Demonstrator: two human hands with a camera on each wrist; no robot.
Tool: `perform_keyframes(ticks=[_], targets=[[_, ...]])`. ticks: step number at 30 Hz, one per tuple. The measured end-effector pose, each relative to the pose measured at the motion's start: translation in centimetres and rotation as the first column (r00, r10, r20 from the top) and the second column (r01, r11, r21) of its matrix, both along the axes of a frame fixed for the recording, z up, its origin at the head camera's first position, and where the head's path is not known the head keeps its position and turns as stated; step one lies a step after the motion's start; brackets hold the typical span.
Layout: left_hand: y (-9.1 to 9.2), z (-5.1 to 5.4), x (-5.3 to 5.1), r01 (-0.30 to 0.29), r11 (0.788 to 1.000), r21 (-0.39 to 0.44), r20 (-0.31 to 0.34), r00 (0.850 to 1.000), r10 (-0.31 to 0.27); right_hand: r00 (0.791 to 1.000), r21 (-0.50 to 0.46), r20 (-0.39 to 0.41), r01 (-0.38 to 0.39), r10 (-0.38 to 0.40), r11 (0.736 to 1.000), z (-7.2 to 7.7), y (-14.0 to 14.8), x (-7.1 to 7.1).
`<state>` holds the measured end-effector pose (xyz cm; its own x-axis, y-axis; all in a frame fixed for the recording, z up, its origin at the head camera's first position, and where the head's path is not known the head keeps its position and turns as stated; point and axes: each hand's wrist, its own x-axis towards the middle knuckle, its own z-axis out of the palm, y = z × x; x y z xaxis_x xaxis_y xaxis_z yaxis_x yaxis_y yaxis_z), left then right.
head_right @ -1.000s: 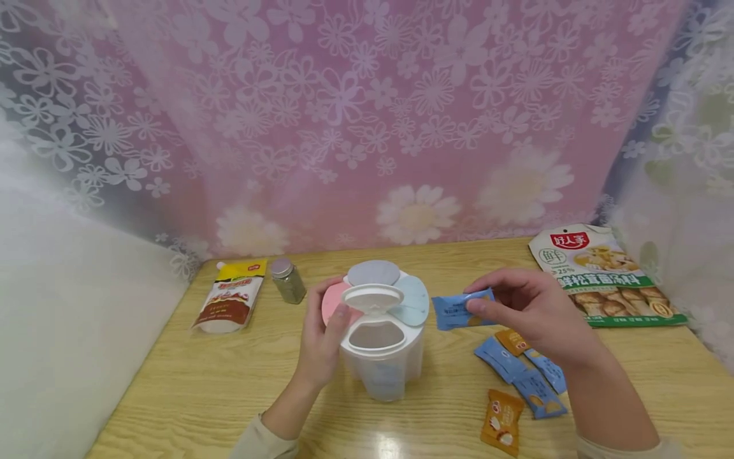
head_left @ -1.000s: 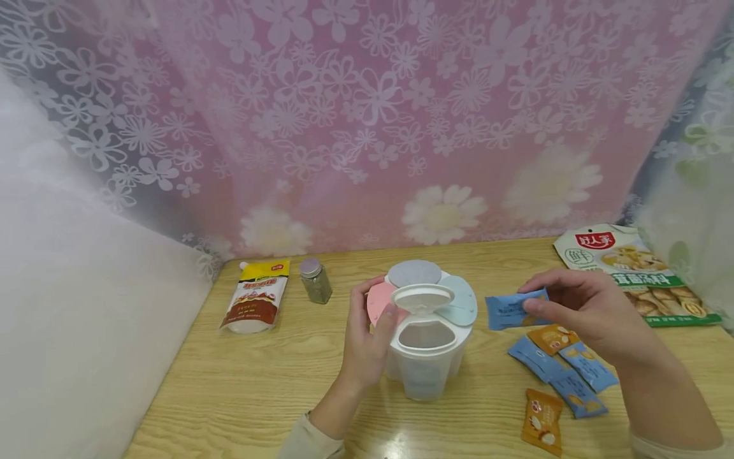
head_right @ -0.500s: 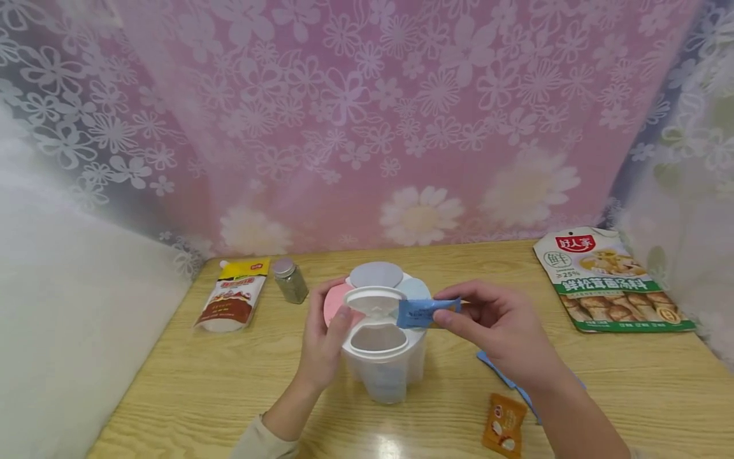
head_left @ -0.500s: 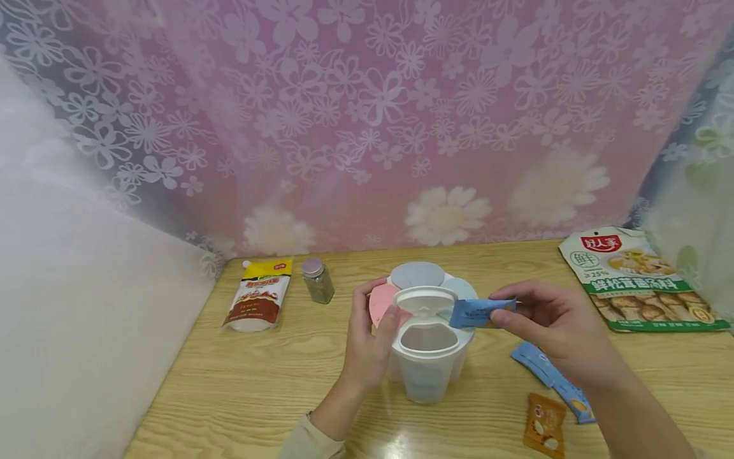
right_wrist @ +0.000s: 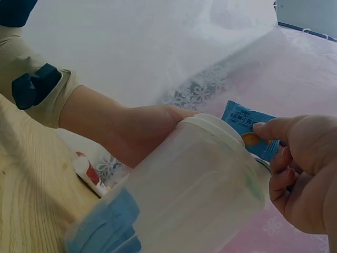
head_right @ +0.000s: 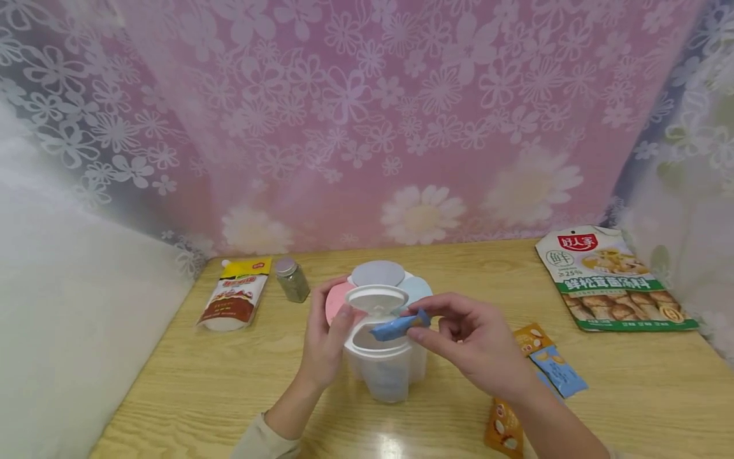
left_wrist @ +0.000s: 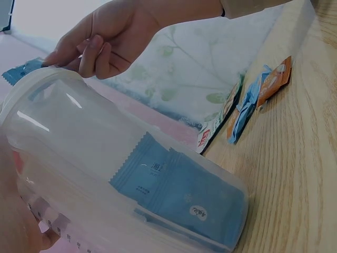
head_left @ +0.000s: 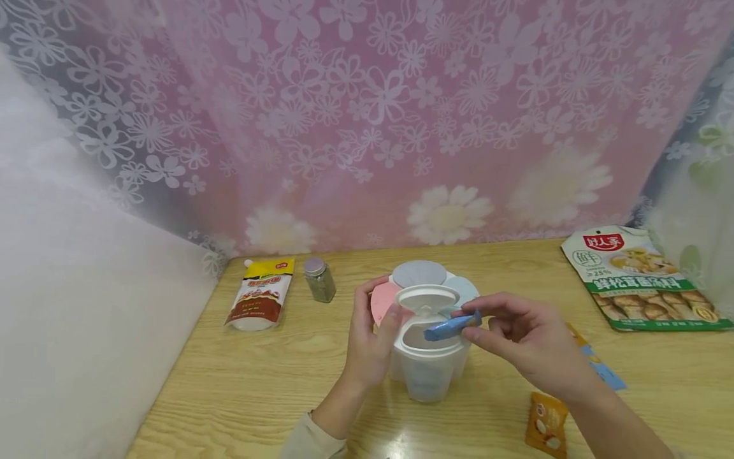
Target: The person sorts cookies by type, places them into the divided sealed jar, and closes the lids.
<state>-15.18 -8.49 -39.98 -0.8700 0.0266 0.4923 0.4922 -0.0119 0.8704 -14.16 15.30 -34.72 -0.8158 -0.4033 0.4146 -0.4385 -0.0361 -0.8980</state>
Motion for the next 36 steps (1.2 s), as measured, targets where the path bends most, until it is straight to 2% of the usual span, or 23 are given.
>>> perform_keyframes(ticks=[5, 10, 17, 22, 24, 30, 33, 36], targets=[[0.0, -0.1, -0.1, -0.001, 1.000, -0.002, -0.007, 1.000, 0.001, 0.997, 0.094, -0.065, 0.052, -0.045, 0.994, -0.1, -0.3, 0.1], [-0.1, -0.2, -0.1, -0.005, 1.000, -0.008, -0.010, 1.000, 0.005, 0.992, 0.152, -0.092, 0.095, -0.082, 0.984, -0.3, -0.4, 0.2], [-0.1, -0.1, -0.1, -0.007, 1.000, -0.018, -0.024, 1.000, 0.006, 0.985, 0.115, -0.135, 0.119, -0.103, 0.986, -0.3, -0.6, 0.2], [0.0, 0.0, -0.1, -0.008, 1.000, -0.018, -0.020, 1.000, 0.008, 0.972, 0.066, -0.177, 0.171, -0.157, 0.983, -0.2, -0.7, 0.6], [0.0, 0.0, -0.1, -0.007, 1.000, -0.017, -0.012, 1.000, 0.006, 0.970, 0.079, -0.175, 0.183, -0.167, 0.980, -0.1, -0.8, 0.7], [-0.1, 0.1, -0.1, -0.017, 1.000, -0.020, 0.001, 1.000, 0.017, 0.980, 0.124, -0.148, 0.150, -0.131, 0.981, -0.1, -0.8, 0.4], [0.1, 0.2, 0.1, -0.025, 1.000, -0.010, 0.002, 1.000, 0.025, 0.992, 0.112, -0.114, 0.063, -0.051, 0.992, -0.1, -0.3, 0.0], [0.3, 0.1, 0.0, -0.010, 1.000, 0.009, -0.001, 1.000, 0.010, 0.996, 0.060, -0.080, -0.044, 0.049, 0.997, -0.2, 0.4, -0.5]])
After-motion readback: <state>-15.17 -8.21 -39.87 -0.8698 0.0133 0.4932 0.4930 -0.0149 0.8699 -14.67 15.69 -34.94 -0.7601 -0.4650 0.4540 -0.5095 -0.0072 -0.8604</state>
